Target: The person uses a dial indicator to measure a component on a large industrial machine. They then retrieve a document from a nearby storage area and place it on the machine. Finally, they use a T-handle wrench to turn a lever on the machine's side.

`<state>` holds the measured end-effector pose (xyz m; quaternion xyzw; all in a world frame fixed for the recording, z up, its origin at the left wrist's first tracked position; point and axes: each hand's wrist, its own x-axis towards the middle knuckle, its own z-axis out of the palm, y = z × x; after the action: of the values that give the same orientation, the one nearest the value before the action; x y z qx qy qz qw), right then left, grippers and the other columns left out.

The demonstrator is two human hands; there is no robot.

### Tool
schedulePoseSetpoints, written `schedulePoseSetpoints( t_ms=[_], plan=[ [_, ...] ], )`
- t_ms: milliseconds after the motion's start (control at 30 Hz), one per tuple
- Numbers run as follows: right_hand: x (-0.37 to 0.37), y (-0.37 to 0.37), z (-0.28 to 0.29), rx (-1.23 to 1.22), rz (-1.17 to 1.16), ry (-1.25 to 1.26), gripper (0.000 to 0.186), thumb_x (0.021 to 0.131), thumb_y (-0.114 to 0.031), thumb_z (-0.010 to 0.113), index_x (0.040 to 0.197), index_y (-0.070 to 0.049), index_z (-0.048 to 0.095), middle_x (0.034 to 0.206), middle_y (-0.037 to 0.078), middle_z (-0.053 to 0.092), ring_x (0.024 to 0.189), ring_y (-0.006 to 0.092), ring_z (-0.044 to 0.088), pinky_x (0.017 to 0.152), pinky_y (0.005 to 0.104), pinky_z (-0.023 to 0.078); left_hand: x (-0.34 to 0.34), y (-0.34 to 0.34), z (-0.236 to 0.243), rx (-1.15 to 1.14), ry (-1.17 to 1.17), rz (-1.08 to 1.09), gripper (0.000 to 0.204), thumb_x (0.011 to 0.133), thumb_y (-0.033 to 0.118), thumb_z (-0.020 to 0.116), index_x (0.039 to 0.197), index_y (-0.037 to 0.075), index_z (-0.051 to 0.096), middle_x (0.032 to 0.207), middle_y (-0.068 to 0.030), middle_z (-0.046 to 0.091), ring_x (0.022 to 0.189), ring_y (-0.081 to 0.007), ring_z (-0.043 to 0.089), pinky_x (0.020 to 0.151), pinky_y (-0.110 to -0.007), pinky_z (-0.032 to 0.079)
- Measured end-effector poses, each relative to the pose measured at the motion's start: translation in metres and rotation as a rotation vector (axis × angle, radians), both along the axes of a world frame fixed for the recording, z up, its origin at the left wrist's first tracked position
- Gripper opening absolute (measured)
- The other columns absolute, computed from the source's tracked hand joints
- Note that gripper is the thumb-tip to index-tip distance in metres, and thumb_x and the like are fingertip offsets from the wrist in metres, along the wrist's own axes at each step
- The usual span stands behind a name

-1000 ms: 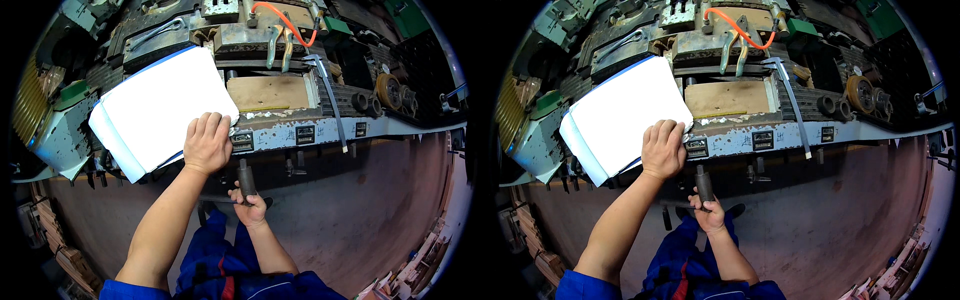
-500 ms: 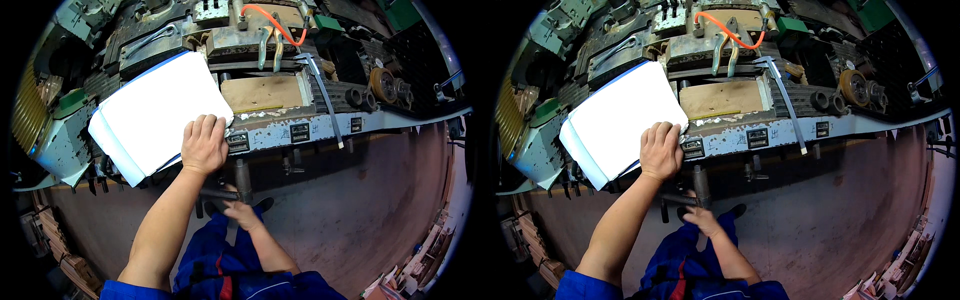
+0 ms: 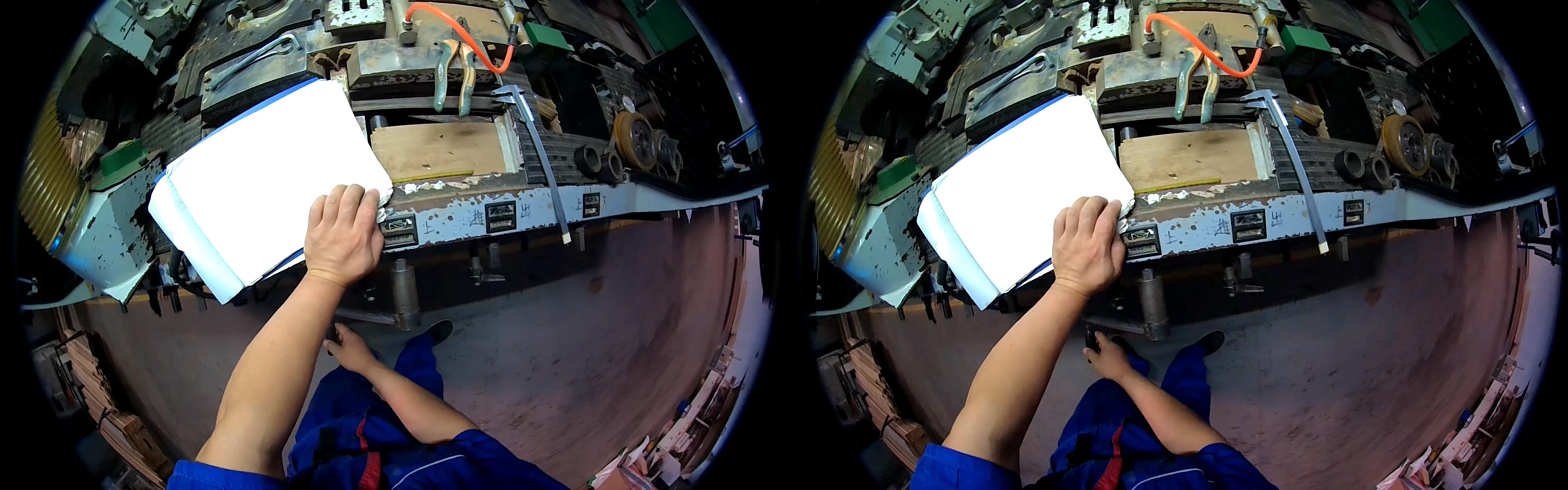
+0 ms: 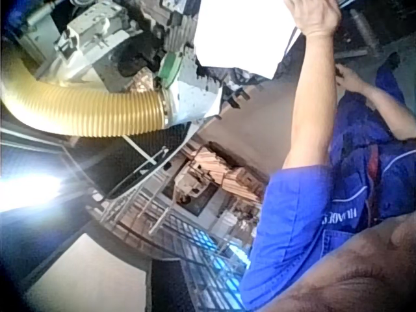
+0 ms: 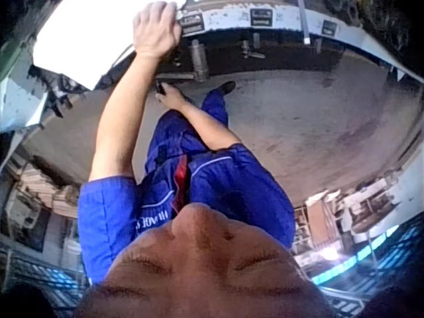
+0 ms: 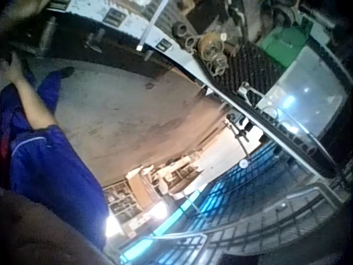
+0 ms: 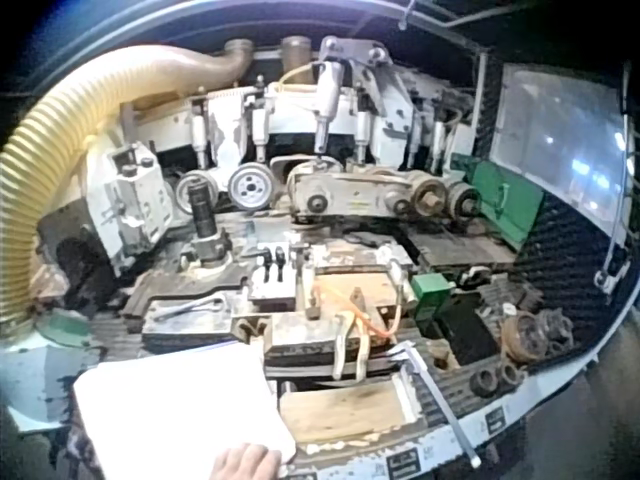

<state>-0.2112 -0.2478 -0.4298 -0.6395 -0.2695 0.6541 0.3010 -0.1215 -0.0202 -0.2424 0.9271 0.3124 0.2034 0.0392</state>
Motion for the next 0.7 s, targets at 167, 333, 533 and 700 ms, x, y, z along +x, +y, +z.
schedulePoseSetpoints(
  t_ms=[167,333,533,700],
  plan=[
    [0.006,0.006,0.006,-0.013,0.090,-0.079,0.069,0.093,-0.037,0.069,0.145,0.005,0.048,0.129,0.032,0.063,0.121,0.0442,0.062,0.103,0.0453,0.049,0.000,0.000,0.000,0.001,0.004,0.008,0.052,0.079,0.017,0.067,0.129,0.008,0.060,0.125,-0.0118,0.057,0.124,-0.0315,0.052,0.106,-0.046,0.038],
    [0.009,0.007,0.007,-0.016,0.126,-0.093,0.070,0.094,-0.036,0.069,0.146,0.005,0.047,0.131,0.033,0.062,0.123,0.0447,0.061,0.105,0.0460,0.047,0.001,0.000,0.002,0.000,0.005,0.007,0.051,0.080,0.017,0.066,0.129,0.007,0.060,0.125,-0.0123,0.057,0.123,-0.0311,0.052,0.106,-0.046,0.038],
    [0.002,0.002,-0.009,-0.025,0.094,-0.002,0.072,0.094,-0.037,0.068,0.148,0.005,0.045,0.135,0.032,0.060,0.127,0.0445,0.058,0.107,0.0454,0.046,0.000,0.000,0.003,0.000,0.022,0.010,0.051,0.080,0.018,0.065,0.130,0.007,0.060,0.125,-0.0125,0.057,0.123,-0.0310,0.052,0.106,-0.045,0.038],
    [0.004,0.005,-0.007,-0.036,0.117,-0.019,0.074,0.095,-0.037,0.068,0.149,0.006,0.043,0.139,0.032,0.058,0.130,0.0431,0.056,0.110,0.0434,0.044,0.000,0.000,0.002,0.007,0.012,0.009,0.050,0.081,0.018,0.065,0.130,0.007,0.060,0.124,-0.0124,0.057,0.123,-0.0310,0.052,0.106,-0.045,0.037]
  ],
)
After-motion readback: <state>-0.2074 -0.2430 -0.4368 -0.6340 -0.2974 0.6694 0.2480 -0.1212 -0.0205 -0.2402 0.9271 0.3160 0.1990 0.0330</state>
